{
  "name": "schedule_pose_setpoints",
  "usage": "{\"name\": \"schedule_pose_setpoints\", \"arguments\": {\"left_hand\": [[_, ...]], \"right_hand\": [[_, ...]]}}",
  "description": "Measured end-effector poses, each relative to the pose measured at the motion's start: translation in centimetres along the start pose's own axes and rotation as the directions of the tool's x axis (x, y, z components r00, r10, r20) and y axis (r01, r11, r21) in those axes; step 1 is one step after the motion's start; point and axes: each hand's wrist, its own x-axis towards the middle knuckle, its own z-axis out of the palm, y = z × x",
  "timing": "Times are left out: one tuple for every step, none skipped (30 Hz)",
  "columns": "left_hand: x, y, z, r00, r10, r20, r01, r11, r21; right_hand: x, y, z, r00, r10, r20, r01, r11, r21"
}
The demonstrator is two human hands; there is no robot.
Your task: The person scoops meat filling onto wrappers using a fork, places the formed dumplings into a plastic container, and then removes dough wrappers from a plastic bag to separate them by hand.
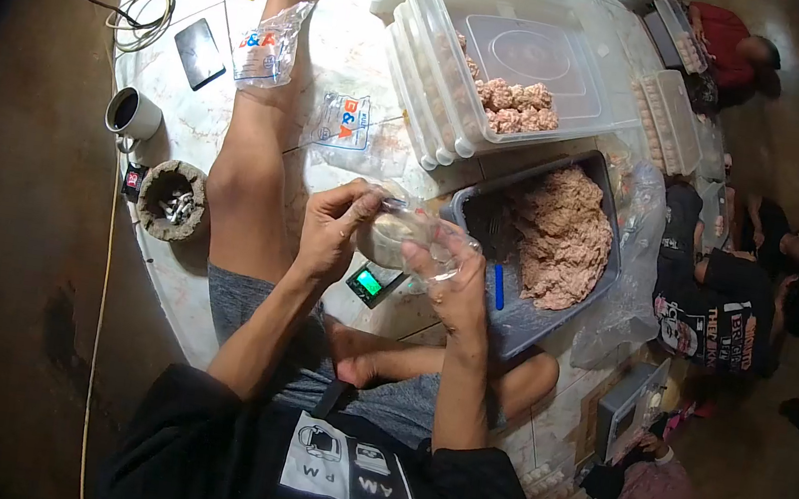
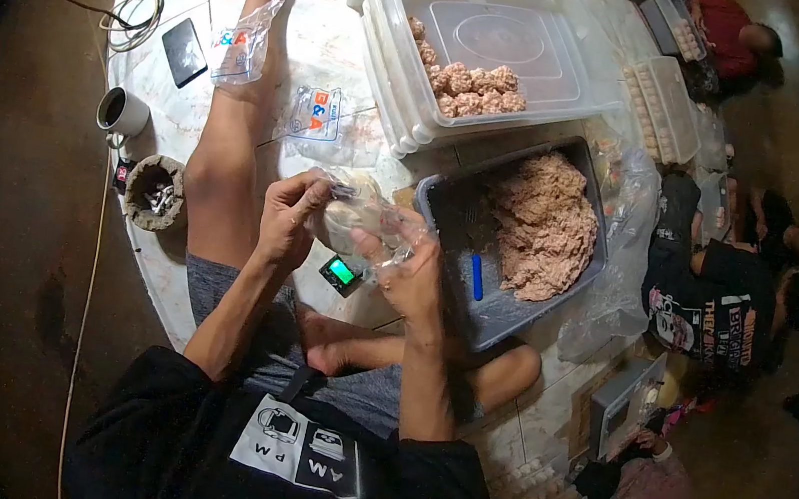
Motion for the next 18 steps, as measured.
{"name": "schedule_pose_setpoints", "arguments": {"left_hand": [[0.0,0.1,0.3,1.0,-0.001,-0.008,0.001,1.0,0.02],[-0.1,0.2,0.6,1.0,-0.001,-0.018,0.002,0.999,0.039],[-0.2,0.4,0.9,0.999,-0.022,-0.035,0.022,1.0,0.0],[-0.2,0.6,1.2,0.998,-0.043,-0.051,0.041,0.998,-0.04],[-0.3,0.8,1.5,0.996,-0.064,-0.066,0.059,0.995,-0.08],[-0.2,1.0,1.8,0.993,-0.071,-0.094,0.061,0.993,-0.106],[-0.2,1.3,2.1,0.99,-0.077,-0.122,0.061,0.99,-0.13],[-0.1,1.5,2.1,0.985,-0.084,-0.15,0.06,0.986,-0.154],[0.0,1.4,2.0,0.983,-0.02,-0.181,0.001,0.994,-0.106],[0.1,0.9,1.7,0.977,0.046,-0.208,-0.06,0.997,-0.058],[0.3,0.5,1.4,0.966,0.114,-0.233,-0.118,0.993,-0.006],[0.4,-0.2,0.7,0.952,0.125,-0.278,-0.121,0.992,0.033],[0.4,-0.8,0.0,0.937,0.137,-0.323,-0.119,0.99,0.074],[0.4,-1.3,-0.9,0.919,0.15,-0.366,-0.116,0.987,0.114],[1.0,-0.7,-1.2,0.874,0.17,-0.455,-0.12,0.983,0.137],[2.1,0.1,-1.4,0.82,0.19,-0.539,-0.121,0.98,0.16],[3.2,1.1,-1.6,0.759,0.209,-0.617,-0.12,0.976,0.183],[4.2,2.3,-1.9,0.741,0.201,-0.64,-0.075,0.973,0.218]], "right_hand": [[-0.1,-0.2,0.2,0.999,0.034,-0.015,-0.033,0.999,0.034],[-0.1,-0.4,0.5,0.997,0.069,-0.028,-0.067,0.995,0.068],[-0.2,-0.6,0.6,0.994,0.104,-0.038,-0.1,0.99,0.101],[-0.3,-0.4,0.5,0.994,0.102,-0.047,-0.096,0.988,0.124],[-0.3,0.1,0.5,0.993,0.1,-0.055,-0.091,0.985,0.147],[-0.3,0.6,0.5,0.993,0.098,-0.064,-0.085,0.981,0.173],[-0.3,1.3,0.4,0.995,0.058,-0.085,-0.044,0.987,0.154],[-0.3,2.0,0.2,0.994,0.018,-0.105,-0.003,0.991,0.134],[-0.4,2.1,0.0,0.992,-0.023,-0.125,0.037,0.993,0.112],[-0.6,2.0,-0.1,0.985,-0.043,-0.17,0.078,0.976,0.205],[-0.9,1.8,-0.1,0.975,-0.058,-0.215,0.121,0.948,0.295],[-1.0,1.5,0.0,0.963,-0.068,-0.261,0.167,0.909,0.382],[-1.1,1.2,0.0,0.955,-0.028,-0.295,0.162,0.883,0.441],[-1.1,0.9,-0.2,0.945,0.013,-0.327,0.16,0.852,0.498],[-1.1,0.7,-0.6,0.932,0.056,-0.358,0.162,0.819,0.551],[-1.5,0.4,-1.1,0.904,0.101,-0.415,0.169,0.808,0.564],[-1.7,-0.3,-2.0,0.896,0.073,-0.438,0.202,0.812,0.548],[-1.9,-1.2,-2.4,0.887,0.109,-0.448,0.187,0.803,0.566]]}}
